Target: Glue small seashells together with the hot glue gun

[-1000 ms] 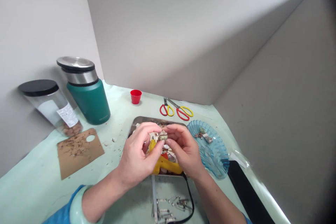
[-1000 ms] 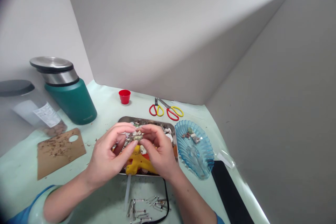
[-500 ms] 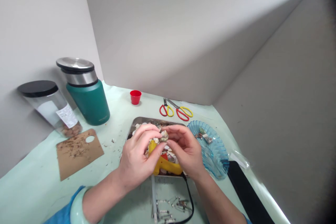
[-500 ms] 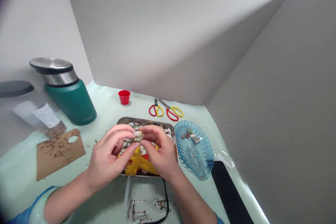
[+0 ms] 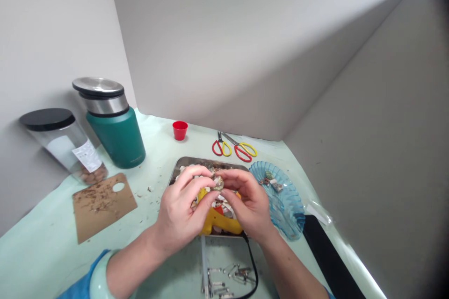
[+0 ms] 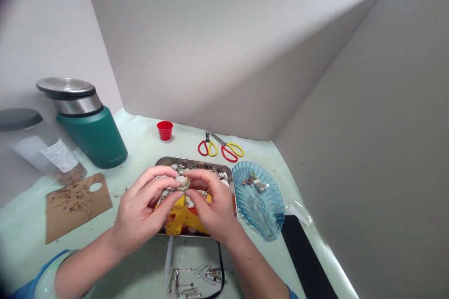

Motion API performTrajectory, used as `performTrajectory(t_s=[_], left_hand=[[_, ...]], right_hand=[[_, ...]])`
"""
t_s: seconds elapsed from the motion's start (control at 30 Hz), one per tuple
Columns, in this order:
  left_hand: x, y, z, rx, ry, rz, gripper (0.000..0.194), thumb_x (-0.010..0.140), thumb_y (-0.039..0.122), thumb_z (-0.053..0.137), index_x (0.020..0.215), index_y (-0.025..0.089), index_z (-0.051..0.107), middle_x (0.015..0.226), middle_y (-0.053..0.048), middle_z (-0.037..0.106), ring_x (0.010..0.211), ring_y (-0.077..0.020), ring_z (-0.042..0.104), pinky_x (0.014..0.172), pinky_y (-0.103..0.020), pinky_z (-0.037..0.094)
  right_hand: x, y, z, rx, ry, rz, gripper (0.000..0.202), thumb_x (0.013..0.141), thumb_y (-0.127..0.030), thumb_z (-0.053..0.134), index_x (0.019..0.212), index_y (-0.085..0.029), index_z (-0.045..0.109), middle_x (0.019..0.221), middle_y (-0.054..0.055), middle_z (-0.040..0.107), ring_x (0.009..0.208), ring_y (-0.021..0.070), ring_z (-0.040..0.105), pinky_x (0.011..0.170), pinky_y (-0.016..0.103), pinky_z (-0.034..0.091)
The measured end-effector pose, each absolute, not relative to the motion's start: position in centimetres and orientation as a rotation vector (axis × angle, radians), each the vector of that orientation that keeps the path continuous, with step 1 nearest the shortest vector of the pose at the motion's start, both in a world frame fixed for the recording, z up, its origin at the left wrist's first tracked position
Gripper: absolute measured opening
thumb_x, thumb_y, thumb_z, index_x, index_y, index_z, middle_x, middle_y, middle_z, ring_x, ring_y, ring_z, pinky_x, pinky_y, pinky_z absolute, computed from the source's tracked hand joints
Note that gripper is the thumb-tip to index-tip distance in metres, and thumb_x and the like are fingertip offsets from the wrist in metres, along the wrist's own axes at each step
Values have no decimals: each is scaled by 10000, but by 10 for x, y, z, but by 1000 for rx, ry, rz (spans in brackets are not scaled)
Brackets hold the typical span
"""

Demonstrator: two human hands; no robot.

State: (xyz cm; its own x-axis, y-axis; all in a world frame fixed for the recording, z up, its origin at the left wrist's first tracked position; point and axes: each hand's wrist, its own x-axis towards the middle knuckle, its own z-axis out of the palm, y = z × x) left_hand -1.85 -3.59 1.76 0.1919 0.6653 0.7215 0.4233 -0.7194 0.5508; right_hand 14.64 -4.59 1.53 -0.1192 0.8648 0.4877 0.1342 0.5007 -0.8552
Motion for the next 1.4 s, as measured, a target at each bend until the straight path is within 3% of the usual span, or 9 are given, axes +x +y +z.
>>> performTrajectory(t_s=[0.4, 0.53, 0.67, 0.9, 1.4], left_hand=[[-18, -31, 19, 2199, 1068, 1478, 87, 822, 131, 579, 871, 197, 607, 1016, -53, 597, 644, -104, 568, 549, -230, 475], [-20, -29, 21, 2095, 1061, 1395, 155, 844, 171, 557, 986, 201, 611, 1064, -71, 599, 620, -101, 551, 520, -228, 459], [-23, -26, 22, 1990, 1117, 1359, 160, 862, 160, 509, 988, 194, 601, 1002, -53, 633, 669, -120, 574, 588, -241, 480], [-22, -20, 18, 1969, 1117, 1353, 154, 817, 123, 533, 924, 189, 621, 927, -28, 646, 448, -54, 412, 408, -204, 370], [-23, -19, 22, 1995, 1107, 1376, 127, 820, 121, 555, 803, 179, 667, 865, -35, 671, 623, -112, 573, 510, -214, 445]], right_hand=[[144, -42, 13, -959, -1492, 921, 233, 833, -163, 607, 1056, -226, 579, 1021, 52, 665, 877, 174, 660, 793, 335, 553], [142, -37, 15, -968, -1221, 1128, 153, 784, -237, 678, 917, -197, 613, 857, 16, 694, 739, 146, 674, 710, 291, 572], [146, -32, 16, -934, -961, 1422, 214, 743, -281, 730, 871, -166, 604, 692, 0, 696, 590, 125, 674, 572, 228, 572], [144, -36, 19, -815, -817, 1713, 202, 762, -291, 719, 846, -143, 609, 810, 42, 720, 509, 91, 650, 473, 168, 559], [139, -40, 18, -818, -866, 1777, 219, 792, -319, 681, 876, -128, 613, 820, 68, 726, 506, 96, 654, 430, 160, 535]])
